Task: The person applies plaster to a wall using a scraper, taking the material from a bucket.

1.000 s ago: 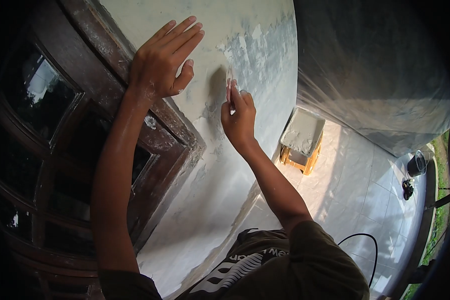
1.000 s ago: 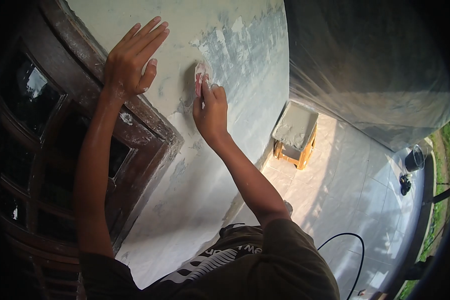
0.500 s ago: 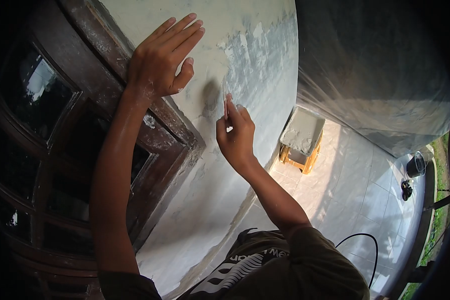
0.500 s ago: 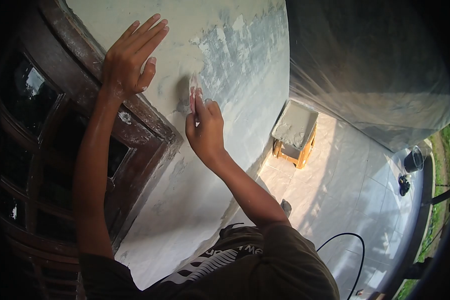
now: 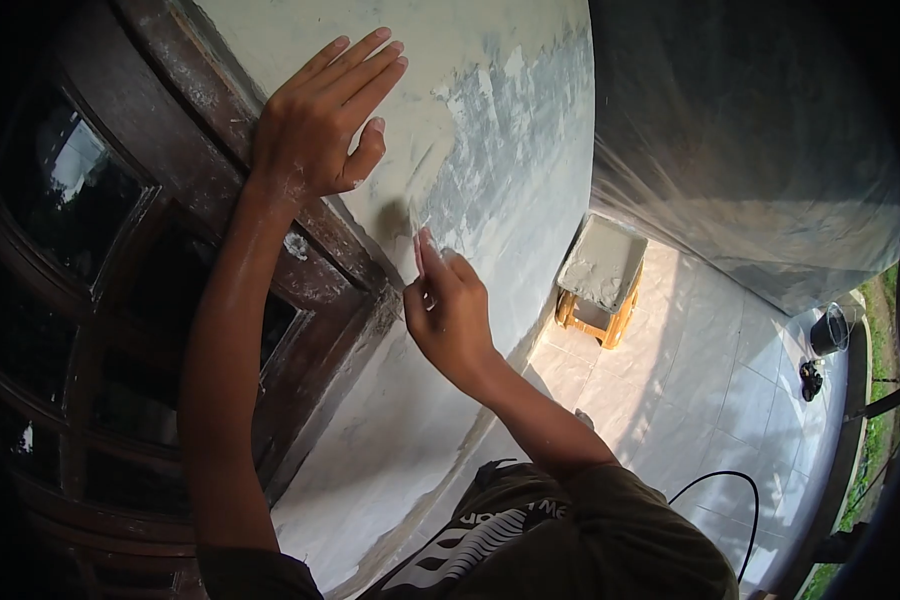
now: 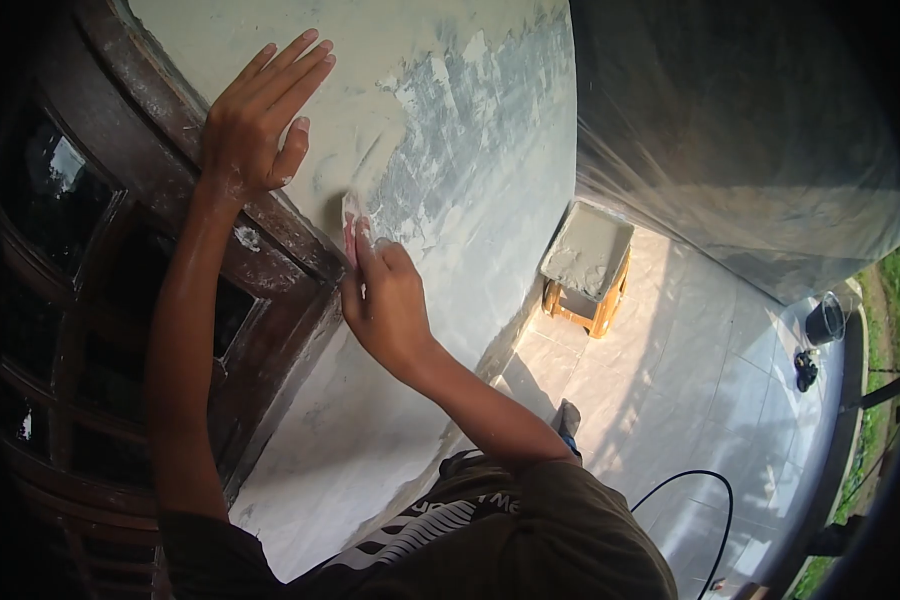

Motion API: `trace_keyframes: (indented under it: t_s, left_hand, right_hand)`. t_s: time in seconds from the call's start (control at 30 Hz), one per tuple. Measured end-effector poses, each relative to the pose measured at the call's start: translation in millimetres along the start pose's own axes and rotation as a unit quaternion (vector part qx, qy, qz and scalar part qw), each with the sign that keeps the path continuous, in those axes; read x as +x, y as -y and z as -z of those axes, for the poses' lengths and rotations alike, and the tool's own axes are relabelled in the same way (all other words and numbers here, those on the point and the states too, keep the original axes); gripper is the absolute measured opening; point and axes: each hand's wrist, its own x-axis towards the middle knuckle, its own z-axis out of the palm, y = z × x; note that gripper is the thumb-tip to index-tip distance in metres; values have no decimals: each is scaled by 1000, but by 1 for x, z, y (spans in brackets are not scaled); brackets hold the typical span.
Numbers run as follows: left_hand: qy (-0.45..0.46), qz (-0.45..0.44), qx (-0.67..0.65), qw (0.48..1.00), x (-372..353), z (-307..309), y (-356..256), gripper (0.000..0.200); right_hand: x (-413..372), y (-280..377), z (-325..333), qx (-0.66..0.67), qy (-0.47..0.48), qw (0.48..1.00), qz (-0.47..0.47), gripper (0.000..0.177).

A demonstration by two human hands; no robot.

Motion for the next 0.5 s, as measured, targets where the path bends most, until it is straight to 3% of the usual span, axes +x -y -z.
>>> trace_keyframes:
  t_s: [0.07, 0.2, 0.27, 0.33, 0.5]
  left_hand:
    - [-8, 0, 5, 1000, 0, 1, -1, 52]
    - [-1, 2, 4, 1000, 0, 0, 0, 56]
    - [5, 3, -4, 1000, 0, 0, 0, 60]
    - [6, 6, -11, 1000, 1, 1, -1, 60]
    - [-2, 3, -4, 1000, 2, 1, -1, 52]
  right_hand:
    - [36, -22, 3, -32, -73, 997, 24, 45]
    - [83, -59, -14, -100, -124, 987, 19, 33]
    - [83, -57, -28, -104, -66, 992, -7, 43]
    - [63, -44, -40, -98, -74, 992, 28, 48]
    - [-21, 6, -27, 5, 16, 998, 68, 56]
